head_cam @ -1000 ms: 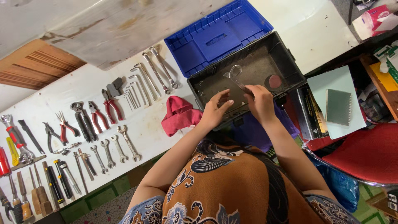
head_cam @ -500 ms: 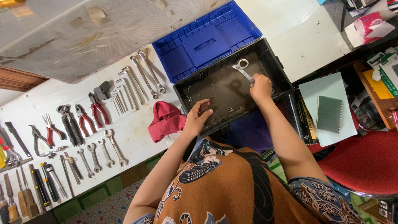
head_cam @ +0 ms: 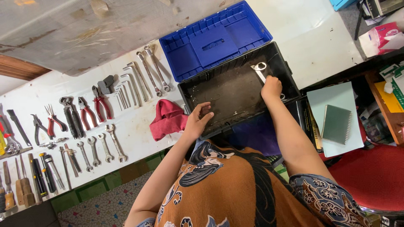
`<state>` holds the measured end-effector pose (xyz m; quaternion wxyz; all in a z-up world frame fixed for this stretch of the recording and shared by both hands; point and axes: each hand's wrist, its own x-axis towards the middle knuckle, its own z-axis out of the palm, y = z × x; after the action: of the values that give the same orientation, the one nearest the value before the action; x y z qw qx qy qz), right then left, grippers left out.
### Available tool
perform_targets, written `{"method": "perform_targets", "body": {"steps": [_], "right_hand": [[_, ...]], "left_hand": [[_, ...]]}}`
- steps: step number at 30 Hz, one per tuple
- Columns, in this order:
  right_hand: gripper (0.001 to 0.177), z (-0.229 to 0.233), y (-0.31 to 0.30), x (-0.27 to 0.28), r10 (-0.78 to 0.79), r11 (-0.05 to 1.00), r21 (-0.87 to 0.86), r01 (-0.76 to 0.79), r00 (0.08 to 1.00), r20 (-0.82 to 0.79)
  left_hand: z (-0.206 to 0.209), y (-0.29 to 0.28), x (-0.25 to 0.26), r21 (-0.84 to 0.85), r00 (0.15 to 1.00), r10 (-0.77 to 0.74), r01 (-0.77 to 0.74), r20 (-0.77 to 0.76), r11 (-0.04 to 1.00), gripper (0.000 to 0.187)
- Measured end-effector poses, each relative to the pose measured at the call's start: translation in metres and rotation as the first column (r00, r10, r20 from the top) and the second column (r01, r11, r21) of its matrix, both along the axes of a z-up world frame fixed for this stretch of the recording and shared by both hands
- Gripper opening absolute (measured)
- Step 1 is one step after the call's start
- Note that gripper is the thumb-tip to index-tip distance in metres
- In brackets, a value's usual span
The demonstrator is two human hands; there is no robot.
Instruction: The person picks wrenches one at a time from a workbench, wipes each with a red cloth, and places them into an open toolbox beside the bench. The bench also holds pliers, screwdrivers, files, and hex keys laid out in rows.
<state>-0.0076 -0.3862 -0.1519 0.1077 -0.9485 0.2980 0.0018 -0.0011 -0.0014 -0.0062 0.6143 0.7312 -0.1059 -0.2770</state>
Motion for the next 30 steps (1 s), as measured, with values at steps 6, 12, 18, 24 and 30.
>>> {"method": "perform_targets", "body": {"steps": [6, 12, 18, 24, 30], "right_hand": [[0.011, -0.018, -0.009, 0.002, 0.030, 0.995, -0.097, -0.027, 0.999, 0.028], [0.006, 0.006, 0.004, 0.006, 0.069, 0.988, -0.136, -0.067, 0.998, 0.009], [0.030, 0.090, 0.082, 0.006, 0.254, 0.967, -0.069, -0.245, 0.927, 0.274], [0.031, 0.169, 0.213, 0.007, 0.412, 0.855, 0.062, -0.515, 0.747, 0.522], [0.032, 0.203, 0.333, 0.002, 0.584, 0.639, 0.123, -0.759, 0.583, 0.565]], "left_hand": [[-0.006, -0.002, -0.003, -0.032, 1.000, 0.026, -0.026, 0.000, 0.999, 0.048], [0.003, 0.007, -0.004, 0.025, 0.997, 0.034, -0.036, 0.065, 0.999, 0.045], [0.026, 0.033, -0.001, 0.007, 0.992, 0.085, -0.086, 0.089, 0.996, 0.044], [0.035, 0.087, 0.003, 0.022, 0.940, 0.185, -0.200, 0.286, 0.980, 0.042], [0.017, 0.168, 0.002, 0.141, 0.839, 0.357, -0.445, 0.411, 0.884, 0.037]]}}
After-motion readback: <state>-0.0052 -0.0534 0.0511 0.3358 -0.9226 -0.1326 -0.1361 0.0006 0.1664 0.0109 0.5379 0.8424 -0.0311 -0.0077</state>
